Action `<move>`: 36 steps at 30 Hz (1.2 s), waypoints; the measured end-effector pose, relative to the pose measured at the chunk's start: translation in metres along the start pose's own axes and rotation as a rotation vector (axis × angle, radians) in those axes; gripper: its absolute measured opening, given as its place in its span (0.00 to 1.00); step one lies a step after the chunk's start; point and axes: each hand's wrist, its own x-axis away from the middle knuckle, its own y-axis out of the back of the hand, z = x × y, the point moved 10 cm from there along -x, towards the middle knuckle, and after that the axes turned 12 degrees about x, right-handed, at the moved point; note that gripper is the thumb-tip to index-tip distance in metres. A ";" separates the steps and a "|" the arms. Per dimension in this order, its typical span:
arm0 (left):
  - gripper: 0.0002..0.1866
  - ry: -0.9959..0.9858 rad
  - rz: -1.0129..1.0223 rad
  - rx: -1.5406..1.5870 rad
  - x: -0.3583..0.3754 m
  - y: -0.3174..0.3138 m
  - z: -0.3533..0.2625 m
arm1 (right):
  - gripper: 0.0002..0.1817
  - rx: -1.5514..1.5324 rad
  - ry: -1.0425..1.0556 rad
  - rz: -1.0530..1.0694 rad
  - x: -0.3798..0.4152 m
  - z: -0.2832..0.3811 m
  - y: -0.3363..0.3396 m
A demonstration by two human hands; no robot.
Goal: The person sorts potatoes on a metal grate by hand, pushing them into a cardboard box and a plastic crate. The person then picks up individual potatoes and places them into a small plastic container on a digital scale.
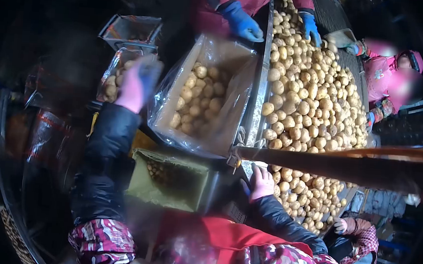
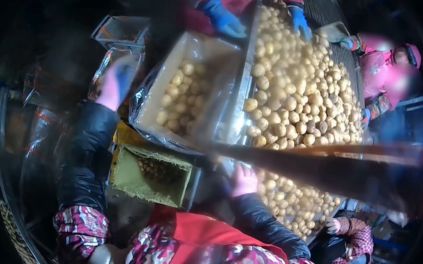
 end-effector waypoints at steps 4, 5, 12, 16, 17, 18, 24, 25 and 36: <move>0.21 0.130 0.689 -0.279 -0.011 -0.181 0.008 | 0.40 0.132 -0.044 0.030 -0.008 0.003 -0.004; 0.18 -0.006 0.824 -0.591 -0.013 -0.213 -0.003 | 0.39 0.081 -0.066 0.063 -0.010 0.003 -0.001; 0.19 -0.062 0.969 -0.978 -0.062 -0.337 0.160 | 0.26 0.150 -0.104 0.034 -0.015 0.007 -0.006; 0.21 -0.064 0.984 -1.118 -0.073 -0.386 0.213 | 0.21 0.183 -0.036 -0.199 -0.012 -0.003 -0.002; 0.23 0.048 0.975 -1.016 -0.075 -0.385 0.203 | 0.21 0.198 -0.004 -0.280 -0.007 -0.001 0.000; 0.24 0.164 0.964 -0.917 -0.071 -0.383 0.199 | 0.20 0.204 -0.015 -0.306 -0.006 0.000 0.001; 0.24 0.030 0.792 -0.895 -0.073 -0.378 0.218 | 0.17 0.284 -0.016 -0.258 -0.006 -0.001 -0.006; 0.22 0.030 0.852 -0.934 -0.071 -0.378 0.222 | 0.17 0.252 -0.011 -0.191 -0.006 -0.005 -0.014; 0.13 -0.296 0.924 -0.780 -0.051 -0.332 0.170 | 0.36 0.116 -0.134 0.045 -0.004 -0.003 -0.017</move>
